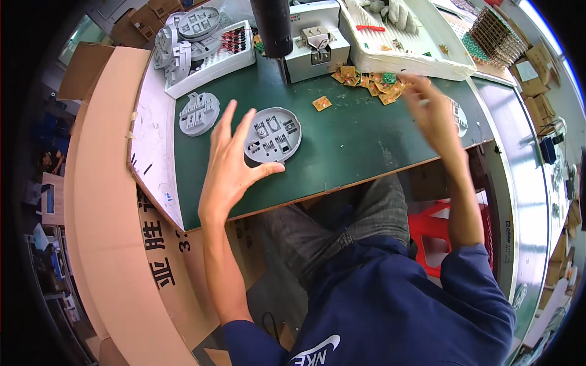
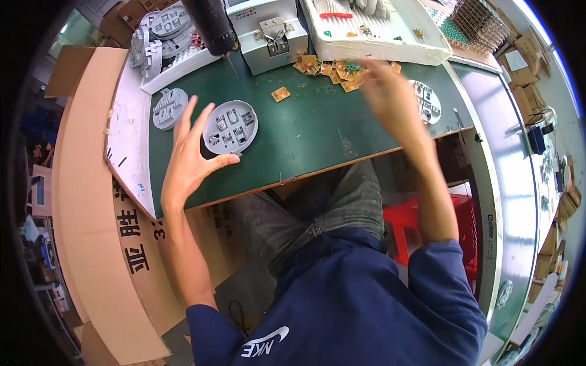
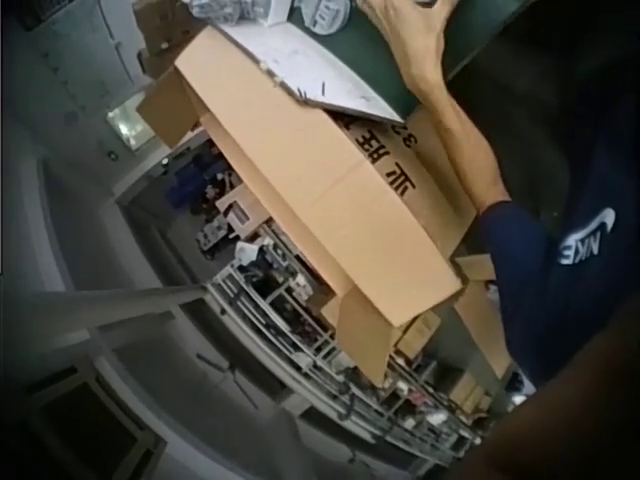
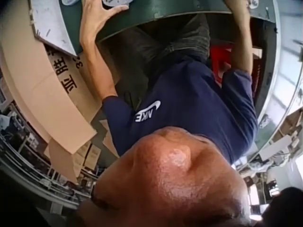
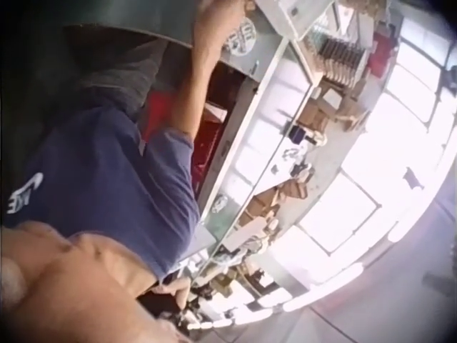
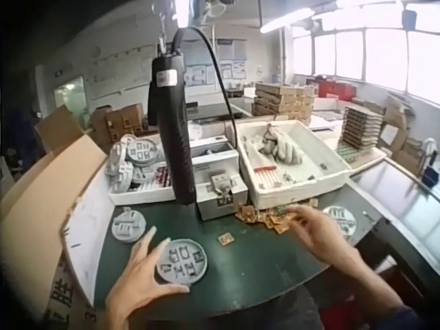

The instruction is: Assembling circular components at a factory workbench using a pneumatic screwdriver.

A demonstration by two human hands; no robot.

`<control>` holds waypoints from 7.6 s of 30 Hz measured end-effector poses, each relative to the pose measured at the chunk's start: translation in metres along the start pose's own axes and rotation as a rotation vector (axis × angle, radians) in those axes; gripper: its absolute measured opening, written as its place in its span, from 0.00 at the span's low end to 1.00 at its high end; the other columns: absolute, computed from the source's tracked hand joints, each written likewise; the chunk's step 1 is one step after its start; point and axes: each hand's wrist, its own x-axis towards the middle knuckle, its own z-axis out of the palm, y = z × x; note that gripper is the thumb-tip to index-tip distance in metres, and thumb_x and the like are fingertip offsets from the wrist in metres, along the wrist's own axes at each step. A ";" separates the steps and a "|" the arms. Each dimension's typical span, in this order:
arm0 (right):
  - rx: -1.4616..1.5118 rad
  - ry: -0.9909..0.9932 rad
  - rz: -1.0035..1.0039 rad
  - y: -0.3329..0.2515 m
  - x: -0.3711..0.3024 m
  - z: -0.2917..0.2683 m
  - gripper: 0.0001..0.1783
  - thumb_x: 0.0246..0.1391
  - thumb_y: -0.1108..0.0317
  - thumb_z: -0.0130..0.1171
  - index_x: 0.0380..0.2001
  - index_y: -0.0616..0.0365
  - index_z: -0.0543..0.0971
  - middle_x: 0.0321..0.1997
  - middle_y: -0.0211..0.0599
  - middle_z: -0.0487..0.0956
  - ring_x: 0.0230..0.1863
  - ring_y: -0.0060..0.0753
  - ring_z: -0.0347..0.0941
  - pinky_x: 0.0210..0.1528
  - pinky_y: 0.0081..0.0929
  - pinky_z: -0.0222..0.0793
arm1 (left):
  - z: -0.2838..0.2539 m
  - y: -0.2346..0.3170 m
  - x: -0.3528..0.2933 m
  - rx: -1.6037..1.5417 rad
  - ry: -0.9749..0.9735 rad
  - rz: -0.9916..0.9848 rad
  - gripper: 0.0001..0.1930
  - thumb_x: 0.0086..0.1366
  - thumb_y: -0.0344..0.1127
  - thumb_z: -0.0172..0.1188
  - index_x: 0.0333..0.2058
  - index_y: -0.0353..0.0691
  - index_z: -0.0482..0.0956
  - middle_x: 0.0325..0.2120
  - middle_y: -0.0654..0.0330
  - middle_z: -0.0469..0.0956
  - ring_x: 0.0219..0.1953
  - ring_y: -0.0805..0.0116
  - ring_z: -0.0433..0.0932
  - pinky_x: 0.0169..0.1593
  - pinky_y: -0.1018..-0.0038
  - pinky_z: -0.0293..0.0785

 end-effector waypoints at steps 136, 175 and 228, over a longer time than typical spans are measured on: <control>0.978 0.224 -0.308 -0.133 0.173 0.047 0.15 0.64 0.58 0.64 0.39 0.59 0.75 0.22 0.24 0.73 0.20 0.17 0.68 0.24 0.21 0.65 | 0.085 0.046 0.008 -0.137 0.180 -0.071 0.47 0.57 0.64 0.71 0.61 0.27 0.72 0.64 0.42 0.65 0.61 0.43 0.68 0.64 0.53 0.66; 0.968 -0.166 -0.158 -0.138 0.108 0.090 0.13 0.62 0.63 0.66 0.39 0.61 0.75 0.24 0.28 0.76 0.21 0.18 0.71 0.23 0.22 0.67 | 0.088 0.047 0.010 -0.104 0.184 -0.081 0.45 0.57 0.60 0.73 0.62 0.30 0.70 0.64 0.45 0.66 0.62 0.45 0.69 0.65 0.55 0.67; -0.451 -0.168 -0.641 -0.064 -0.028 0.117 0.33 0.59 0.46 0.64 0.59 0.56 0.74 0.65 0.57 0.73 0.69 0.64 0.66 0.72 0.69 0.54 | 0.005 -0.052 0.028 -2.101 0.084 -0.518 0.37 0.73 0.57 0.53 0.66 0.30 0.64 0.60 0.38 0.72 0.58 0.30 0.74 0.63 0.38 0.73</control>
